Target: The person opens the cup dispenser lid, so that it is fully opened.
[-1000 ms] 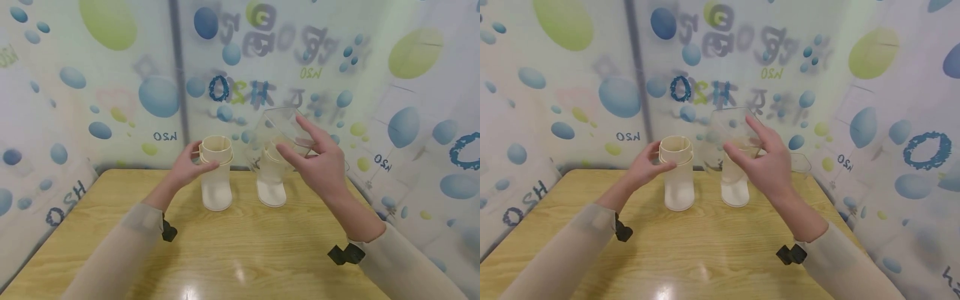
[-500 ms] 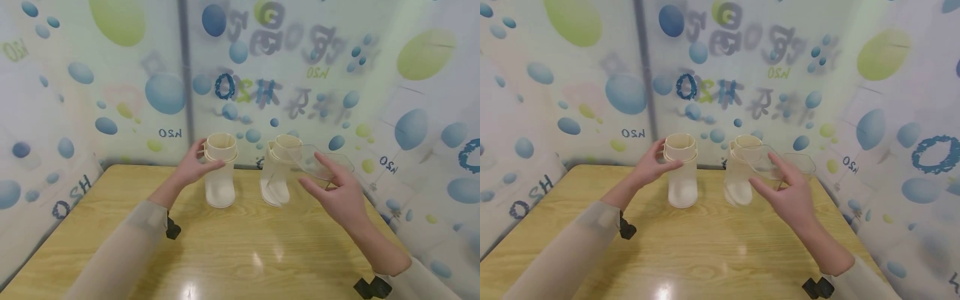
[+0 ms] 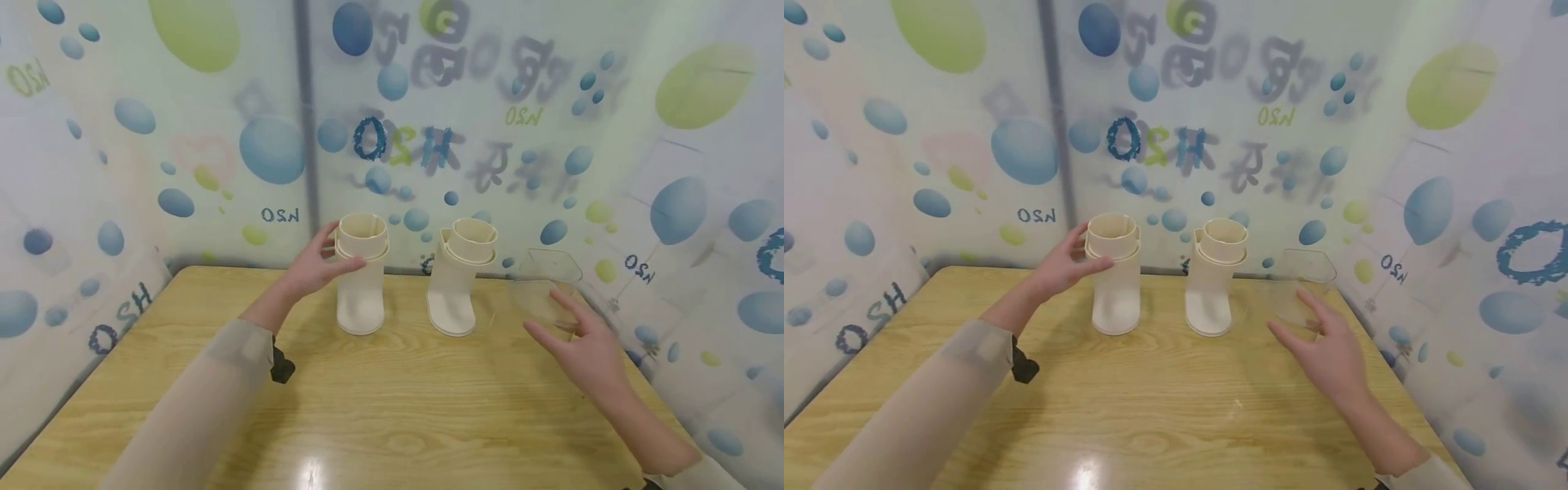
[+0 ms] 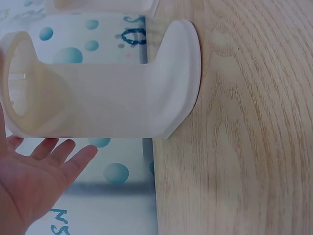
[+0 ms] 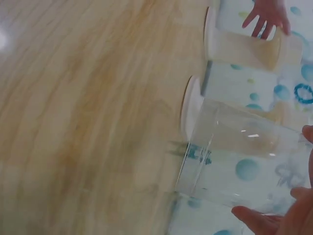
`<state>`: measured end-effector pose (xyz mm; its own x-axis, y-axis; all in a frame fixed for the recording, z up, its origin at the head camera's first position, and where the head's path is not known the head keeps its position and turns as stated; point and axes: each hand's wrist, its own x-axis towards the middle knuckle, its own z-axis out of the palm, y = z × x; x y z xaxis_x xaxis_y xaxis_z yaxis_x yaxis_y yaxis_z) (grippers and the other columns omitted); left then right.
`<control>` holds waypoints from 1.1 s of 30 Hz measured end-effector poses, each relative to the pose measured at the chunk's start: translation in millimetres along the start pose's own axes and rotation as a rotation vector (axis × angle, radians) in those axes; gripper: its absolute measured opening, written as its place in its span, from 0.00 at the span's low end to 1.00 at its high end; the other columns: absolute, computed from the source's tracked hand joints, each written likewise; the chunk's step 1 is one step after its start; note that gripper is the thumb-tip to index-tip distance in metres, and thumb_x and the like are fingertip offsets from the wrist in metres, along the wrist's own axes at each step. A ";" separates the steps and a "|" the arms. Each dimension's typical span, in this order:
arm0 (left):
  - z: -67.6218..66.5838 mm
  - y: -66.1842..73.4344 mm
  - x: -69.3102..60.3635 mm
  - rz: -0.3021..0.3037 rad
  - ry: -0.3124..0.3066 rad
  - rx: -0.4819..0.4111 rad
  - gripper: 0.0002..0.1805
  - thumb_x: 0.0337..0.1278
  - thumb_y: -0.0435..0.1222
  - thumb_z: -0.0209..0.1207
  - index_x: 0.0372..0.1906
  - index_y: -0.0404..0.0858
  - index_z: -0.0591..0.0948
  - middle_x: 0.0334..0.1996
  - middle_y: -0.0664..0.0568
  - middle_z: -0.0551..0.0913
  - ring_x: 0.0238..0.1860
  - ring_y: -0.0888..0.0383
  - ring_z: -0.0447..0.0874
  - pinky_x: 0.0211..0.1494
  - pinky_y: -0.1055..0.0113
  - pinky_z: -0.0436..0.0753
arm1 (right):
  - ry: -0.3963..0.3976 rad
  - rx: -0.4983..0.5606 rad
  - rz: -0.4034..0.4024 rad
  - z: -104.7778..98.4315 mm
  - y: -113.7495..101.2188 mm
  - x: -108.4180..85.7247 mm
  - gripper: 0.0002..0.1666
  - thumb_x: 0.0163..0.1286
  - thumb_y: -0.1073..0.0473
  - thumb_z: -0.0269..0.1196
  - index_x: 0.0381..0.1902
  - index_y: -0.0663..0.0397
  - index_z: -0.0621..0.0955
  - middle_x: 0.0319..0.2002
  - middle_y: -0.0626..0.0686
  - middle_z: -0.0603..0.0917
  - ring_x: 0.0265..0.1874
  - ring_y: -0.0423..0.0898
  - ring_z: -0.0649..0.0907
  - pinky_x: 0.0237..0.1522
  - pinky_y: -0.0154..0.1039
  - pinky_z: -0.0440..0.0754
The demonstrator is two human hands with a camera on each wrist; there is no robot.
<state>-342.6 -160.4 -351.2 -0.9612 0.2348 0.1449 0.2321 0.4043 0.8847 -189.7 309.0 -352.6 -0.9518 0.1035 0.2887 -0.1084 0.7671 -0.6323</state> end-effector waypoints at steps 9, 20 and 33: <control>-4.6 1.1 2.0 0.002 -0.023 -0.021 0.63 0.65 0.57 0.74 0.92 0.58 0.44 0.86 0.36 0.58 0.85 0.35 0.62 0.80 0.34 0.73 | 0.041 -0.072 0.112 -9.3 41.4 8.8 0.59 0.74 0.31 0.70 0.88 0.57 0.61 0.83 0.73 0.63 0.68 0.80 0.78 0.64 0.74 0.79; -6.2 -1.1 0.5 -0.009 -0.034 -0.013 0.63 0.66 0.58 0.74 0.92 0.59 0.43 0.87 0.38 0.58 0.85 0.36 0.63 0.80 0.34 0.73 | 0.054 -0.059 0.139 -12.1 69.5 20.6 0.61 0.76 0.33 0.69 0.87 0.65 0.58 0.83 0.78 0.60 0.74 0.82 0.69 0.68 0.78 0.73; -5.0 0.3 3.8 -0.015 -0.045 -0.016 0.64 0.65 0.58 0.74 0.92 0.59 0.43 0.87 0.39 0.58 0.85 0.37 0.63 0.80 0.35 0.73 | 0.052 -0.053 0.207 -18.4 74.9 25.8 0.73 0.76 0.29 0.65 0.90 0.61 0.35 0.84 0.82 0.41 0.77 0.85 0.58 0.72 0.84 0.61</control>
<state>-347.0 -163.8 -348.2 -0.9567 0.2685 0.1121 0.2152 0.3939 0.8936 -217.1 380.8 -379.3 -0.9359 0.2937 0.1947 0.1042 0.7584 -0.6434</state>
